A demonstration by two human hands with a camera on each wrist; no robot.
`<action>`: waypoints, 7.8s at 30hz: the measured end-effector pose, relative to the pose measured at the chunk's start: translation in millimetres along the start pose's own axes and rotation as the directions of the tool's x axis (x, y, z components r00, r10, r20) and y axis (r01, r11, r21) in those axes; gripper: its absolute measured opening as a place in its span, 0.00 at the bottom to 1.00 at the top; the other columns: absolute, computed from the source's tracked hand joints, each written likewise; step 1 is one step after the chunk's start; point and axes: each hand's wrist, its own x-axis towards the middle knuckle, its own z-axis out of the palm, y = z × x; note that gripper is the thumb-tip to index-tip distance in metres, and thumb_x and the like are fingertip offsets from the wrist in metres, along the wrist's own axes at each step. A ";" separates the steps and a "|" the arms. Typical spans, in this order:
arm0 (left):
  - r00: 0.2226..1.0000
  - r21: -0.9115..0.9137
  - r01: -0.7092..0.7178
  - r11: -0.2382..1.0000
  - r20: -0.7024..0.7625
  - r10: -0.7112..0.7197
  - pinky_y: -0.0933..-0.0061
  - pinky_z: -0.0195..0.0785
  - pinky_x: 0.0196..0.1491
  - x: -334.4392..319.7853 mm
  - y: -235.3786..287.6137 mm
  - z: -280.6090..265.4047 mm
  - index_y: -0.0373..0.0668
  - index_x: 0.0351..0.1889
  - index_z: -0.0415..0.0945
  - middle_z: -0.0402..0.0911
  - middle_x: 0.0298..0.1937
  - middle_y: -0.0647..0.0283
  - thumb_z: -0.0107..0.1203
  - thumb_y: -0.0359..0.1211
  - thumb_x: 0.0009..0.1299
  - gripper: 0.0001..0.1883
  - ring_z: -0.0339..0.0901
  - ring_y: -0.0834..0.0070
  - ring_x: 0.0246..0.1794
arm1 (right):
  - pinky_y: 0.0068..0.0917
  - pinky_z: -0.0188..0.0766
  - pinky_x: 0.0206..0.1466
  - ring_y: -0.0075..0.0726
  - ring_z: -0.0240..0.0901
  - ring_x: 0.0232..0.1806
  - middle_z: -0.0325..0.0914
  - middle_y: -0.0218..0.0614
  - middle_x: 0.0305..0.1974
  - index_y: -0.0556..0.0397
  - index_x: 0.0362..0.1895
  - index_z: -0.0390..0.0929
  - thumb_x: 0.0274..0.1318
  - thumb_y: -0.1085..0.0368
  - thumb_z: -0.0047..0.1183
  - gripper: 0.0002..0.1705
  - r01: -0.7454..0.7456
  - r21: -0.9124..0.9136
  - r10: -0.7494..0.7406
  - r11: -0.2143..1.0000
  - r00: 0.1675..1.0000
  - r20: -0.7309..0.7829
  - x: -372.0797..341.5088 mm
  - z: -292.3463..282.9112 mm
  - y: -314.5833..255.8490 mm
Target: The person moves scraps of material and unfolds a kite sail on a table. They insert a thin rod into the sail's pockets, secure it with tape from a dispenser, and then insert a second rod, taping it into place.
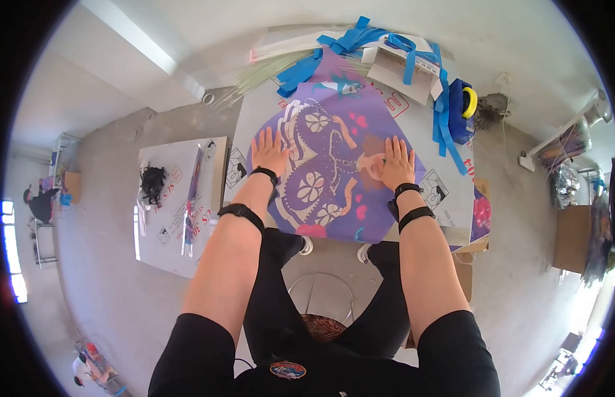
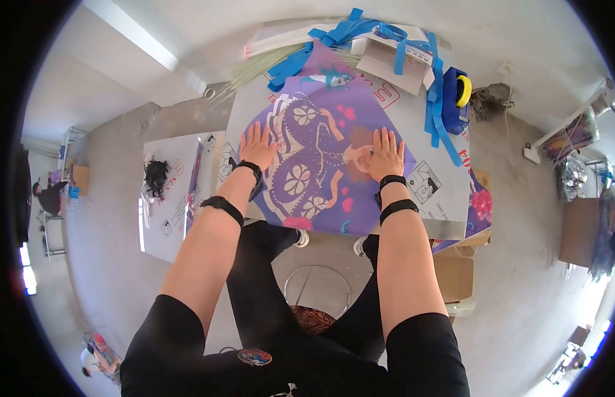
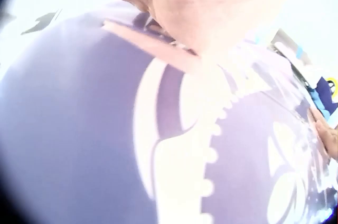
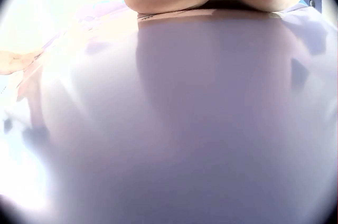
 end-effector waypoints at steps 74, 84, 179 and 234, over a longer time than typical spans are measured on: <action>0.926 0.308 0.218 0.926 -0.364 -0.098 0.58 0.71 0.39 185.1 -127.8 -30.8 0.47 0.34 0.76 0.80 0.36 0.57 0.47 0.29 0.62 0.07 0.78 0.58 0.39 | 0.16 0.66 0.36 0.19 0.68 0.32 0.73 0.28 0.29 0.61 0.39 0.73 0.58 0.75 0.43 0.06 -0.034 0.992 0.185 -0.119 0.981 0.056 -35.7 -8.8 -28.6; 0.907 0.172 0.177 0.969 -0.412 -0.093 0.53 0.66 0.35 135.2 -147.6 -54.4 0.43 0.28 0.75 0.78 0.32 0.51 0.43 0.32 0.61 0.08 0.75 0.51 0.36 | 0.18 0.68 0.33 0.21 0.72 0.30 0.75 0.32 0.27 0.61 0.36 0.75 0.55 0.74 0.47 0.06 -0.011 0.992 0.239 -0.123 0.970 0.040 -34.7 -13.5 -27.6; 0.728 -0.052 -0.606 0.794 -0.438 0.527 0.59 0.66 0.52 279.6 373.5 -92.2 0.42 0.43 0.78 0.75 0.47 0.47 0.42 0.29 0.64 0.14 0.73 0.53 0.50 | 0.15 0.61 0.25 0.16 0.62 0.22 0.65 0.23 0.22 0.57 0.33 0.72 0.60 0.69 0.46 0.05 -0.192 0.767 0.132 -0.612 0.932 0.338 -37.8 -43.1 14.8; 0.957 -0.494 0.280 -0.823 0.082 0.277 0.75 0.69 0.48 -56.4 131.1 22.2 0.41 0.47 0.70 0.74 0.37 0.67 0.50 0.28 0.69 0.09 0.73 0.77 0.39 | 0.22 0.70 0.33 0.31 0.74 0.28 0.77 0.39 0.28 0.60 0.36 0.74 0.64 0.60 0.44 0.14 0.056 0.833 0.250 -0.551 0.963 0.100 -50.8 -37.0 -3.5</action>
